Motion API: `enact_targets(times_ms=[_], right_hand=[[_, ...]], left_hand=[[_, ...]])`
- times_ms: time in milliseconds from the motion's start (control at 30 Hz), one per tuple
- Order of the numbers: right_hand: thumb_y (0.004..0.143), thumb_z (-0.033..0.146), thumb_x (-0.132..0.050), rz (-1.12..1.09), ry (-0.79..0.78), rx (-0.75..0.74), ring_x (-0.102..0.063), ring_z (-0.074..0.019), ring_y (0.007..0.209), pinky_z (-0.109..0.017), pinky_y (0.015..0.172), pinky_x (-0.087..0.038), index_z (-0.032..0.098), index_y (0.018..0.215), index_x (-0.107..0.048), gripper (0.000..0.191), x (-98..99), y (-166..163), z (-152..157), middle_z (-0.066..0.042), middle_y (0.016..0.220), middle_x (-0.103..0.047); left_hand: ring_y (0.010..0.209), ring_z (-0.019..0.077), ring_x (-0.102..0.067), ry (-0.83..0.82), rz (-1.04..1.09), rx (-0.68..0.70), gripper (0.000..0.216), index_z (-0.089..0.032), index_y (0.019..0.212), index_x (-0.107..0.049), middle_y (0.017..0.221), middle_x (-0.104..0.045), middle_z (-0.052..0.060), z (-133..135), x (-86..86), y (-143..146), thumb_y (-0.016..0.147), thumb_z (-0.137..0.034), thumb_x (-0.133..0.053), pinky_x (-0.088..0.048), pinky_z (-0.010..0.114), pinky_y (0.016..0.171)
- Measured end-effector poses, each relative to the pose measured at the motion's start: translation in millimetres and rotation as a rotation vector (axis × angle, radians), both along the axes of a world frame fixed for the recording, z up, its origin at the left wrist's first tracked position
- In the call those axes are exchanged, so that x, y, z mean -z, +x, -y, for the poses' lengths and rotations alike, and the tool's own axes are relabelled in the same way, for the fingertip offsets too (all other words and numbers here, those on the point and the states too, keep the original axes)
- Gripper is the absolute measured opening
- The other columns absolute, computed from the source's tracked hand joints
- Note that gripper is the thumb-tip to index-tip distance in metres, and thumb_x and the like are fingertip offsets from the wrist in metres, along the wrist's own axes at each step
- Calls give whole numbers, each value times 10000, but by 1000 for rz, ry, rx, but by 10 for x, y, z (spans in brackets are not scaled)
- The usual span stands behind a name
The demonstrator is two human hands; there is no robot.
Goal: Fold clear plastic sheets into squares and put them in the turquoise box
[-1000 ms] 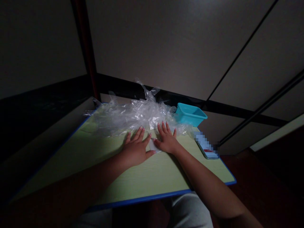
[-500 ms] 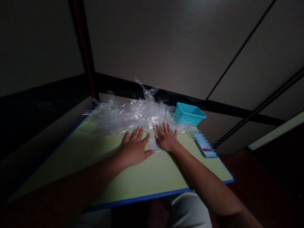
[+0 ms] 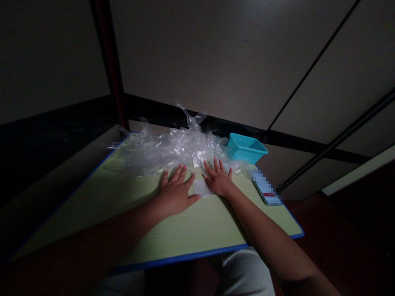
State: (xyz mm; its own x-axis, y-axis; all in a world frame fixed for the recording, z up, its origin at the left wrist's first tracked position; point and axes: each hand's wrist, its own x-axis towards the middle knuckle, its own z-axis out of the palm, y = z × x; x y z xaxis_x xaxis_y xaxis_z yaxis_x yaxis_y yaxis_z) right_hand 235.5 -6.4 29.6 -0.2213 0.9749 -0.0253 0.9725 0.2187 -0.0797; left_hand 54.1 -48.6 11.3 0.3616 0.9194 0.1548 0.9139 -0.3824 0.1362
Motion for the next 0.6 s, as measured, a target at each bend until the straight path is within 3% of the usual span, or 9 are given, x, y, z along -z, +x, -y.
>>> enact_targets(times_ms=[100, 333, 467, 600], right_hand=[[876, 523, -285, 8, 7, 22, 135, -288, 1327, -651, 949, 17, 399, 1387, 30, 613, -17, -10, 0, -38, 1471, 159], [901, 479, -243, -69, -37, -4, 142, -272, 1327, -663, 938, 19, 385, 1392, 23, 566, -79, 73, 37, -37, 1473, 137], [832, 571, -359, -79, -129, -73, 159, -272, 1323, -647, 944, 64, 345, 1397, 56, 737, -96, 156, 67, -57, 1464, 151], [742, 666, -423, -84, -196, -150, 174, -294, 1315, -645, 941, 80, 323, 1400, 64, 887, -107, 169, 80, -67, 1455, 177]], left_hand=[[1352, 279, 16, 18, 20, 24, 693, -244, 1368, -304, 1467, -155, 135, 13, -30, 12, 794, -622, -391, -8, 581, 1006], [1343, 298, 75, 127, 102, 95, 569, -382, 1292, -402, 1485, -134, 43, -46, -65, -30, 774, -606, -476, -72, 561, 1013], [1338, 330, 74, 84, 115, 143, 609, -416, 1275, -408, 1487, -122, 21, -81, -48, -64, 725, -662, -493, -56, 594, 998], [1344, 306, 62, 84, 125, 157, 444, -442, 1241, -440, 1484, -138, 5, -93, -42, -69, 818, -577, -429, -72, 603, 989]])
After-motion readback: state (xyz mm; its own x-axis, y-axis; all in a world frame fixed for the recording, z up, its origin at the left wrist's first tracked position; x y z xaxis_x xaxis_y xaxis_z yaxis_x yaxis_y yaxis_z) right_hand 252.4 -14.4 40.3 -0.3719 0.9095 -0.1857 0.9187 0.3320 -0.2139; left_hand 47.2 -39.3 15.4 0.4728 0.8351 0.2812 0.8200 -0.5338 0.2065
